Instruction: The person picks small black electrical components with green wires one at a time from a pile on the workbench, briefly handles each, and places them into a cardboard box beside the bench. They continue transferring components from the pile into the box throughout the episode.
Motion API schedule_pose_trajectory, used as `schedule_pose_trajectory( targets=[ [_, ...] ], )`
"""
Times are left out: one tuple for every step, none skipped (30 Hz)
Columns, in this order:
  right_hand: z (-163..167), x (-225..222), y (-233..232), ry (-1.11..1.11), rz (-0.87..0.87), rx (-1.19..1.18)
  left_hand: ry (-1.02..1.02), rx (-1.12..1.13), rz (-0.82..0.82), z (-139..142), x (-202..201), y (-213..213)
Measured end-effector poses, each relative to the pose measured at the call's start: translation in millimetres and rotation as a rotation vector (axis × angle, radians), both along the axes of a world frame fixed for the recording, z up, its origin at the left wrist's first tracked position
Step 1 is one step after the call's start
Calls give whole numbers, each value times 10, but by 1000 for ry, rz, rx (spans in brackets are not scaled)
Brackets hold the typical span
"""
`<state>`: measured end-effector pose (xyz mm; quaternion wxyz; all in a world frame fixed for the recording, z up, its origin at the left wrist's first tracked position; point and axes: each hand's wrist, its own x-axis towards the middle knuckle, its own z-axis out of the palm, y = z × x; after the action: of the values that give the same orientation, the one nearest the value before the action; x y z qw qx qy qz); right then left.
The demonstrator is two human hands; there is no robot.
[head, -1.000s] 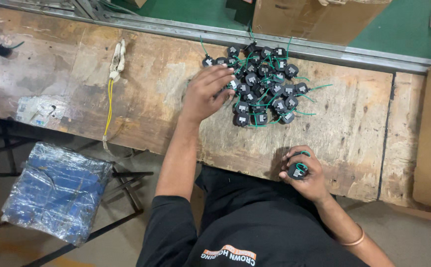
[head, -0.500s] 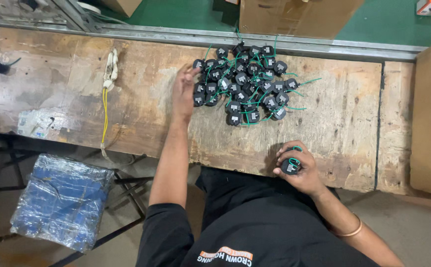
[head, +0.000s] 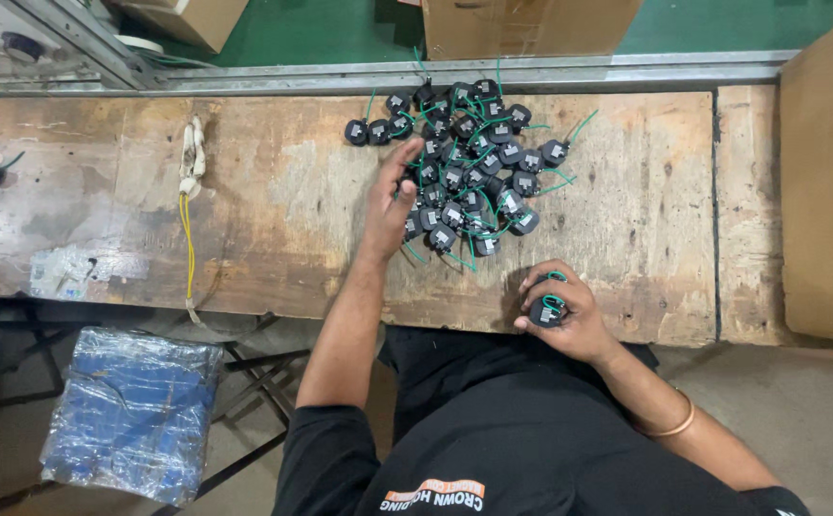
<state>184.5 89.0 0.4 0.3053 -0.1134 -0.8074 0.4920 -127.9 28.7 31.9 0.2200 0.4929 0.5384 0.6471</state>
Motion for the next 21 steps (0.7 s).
schedule_pose_trajectory(
  targets=[
    [-5, -1, 0, 4, 0, -1, -20, -4, 20, -18, -16, -23],
    [-9, 0, -4, 10, -1, -3, -39, -8, 40, -34, -23, -57],
    [-16, -1, -6, 17, -1, -5, -57, -12, 60, -46, -27, -99],
    [-25, 1, -9, 21, 1, -17, -37, -32, 96, -58, -28, -145],
    [-34, 3, -10, 26, 4, -30, -16, -52, 132, -75, -24, -197],
    [-46, 6, -11, 31, 7, -43, 5, -73, 169, -97, -14, -254],
    [-58, 8, -12, 35, 2, -36, 7, -84, 191, -120, 2, -314],
    [-72, 12, -10, 39, -3, -28, 7, -95, 212, -139, 28, -371],
    [-85, 17, -11, 41, -9, -20, 7, -106, 233, -159, 58, -420],
    [-99, 21, -12, 71, -12, -80, 58, -97, 277, -177, 91, -460],
    [-115, 23, -19, 100, -14, -139, 108, -89, 320, -196, 124, -500],
    [-129, 29, -28, 129, -16, -198, 158, -79, 364, -212, 156, -533],
    [-142, 36, -36, 166, -29, -334, 228, -70, 436, -224, 182, -562],
    [-158, 37, -54, 202, -40, -471, 298, -60, 509, -231, 199, -590],
    [-172, 36, -66, 239, -51, -608, 369, -51, 582, -233, 206, -614],
    [-182, 41, -66, 241, -40, -590, 384, -17, 635, -232, 209, -634],
    [-192, 42, -66, 242, -29, -574, 399, 16, 688, -229, 212, -655],
    [-201, 47, -62, 243, -18, -559, 414, 48, 740, -226, 226, -675],
    [-208, 49, -53, 239, -12, -506, 469, 48, 723, -222, 242, -695],
    [-215, 48, -40, 236, -8, -455, 523, 48, 704, -217, 263, -717],
    [-219, 48, -26, 233, -4, -402, 577, 48, 682, -212, 290, -738]
  ],
)
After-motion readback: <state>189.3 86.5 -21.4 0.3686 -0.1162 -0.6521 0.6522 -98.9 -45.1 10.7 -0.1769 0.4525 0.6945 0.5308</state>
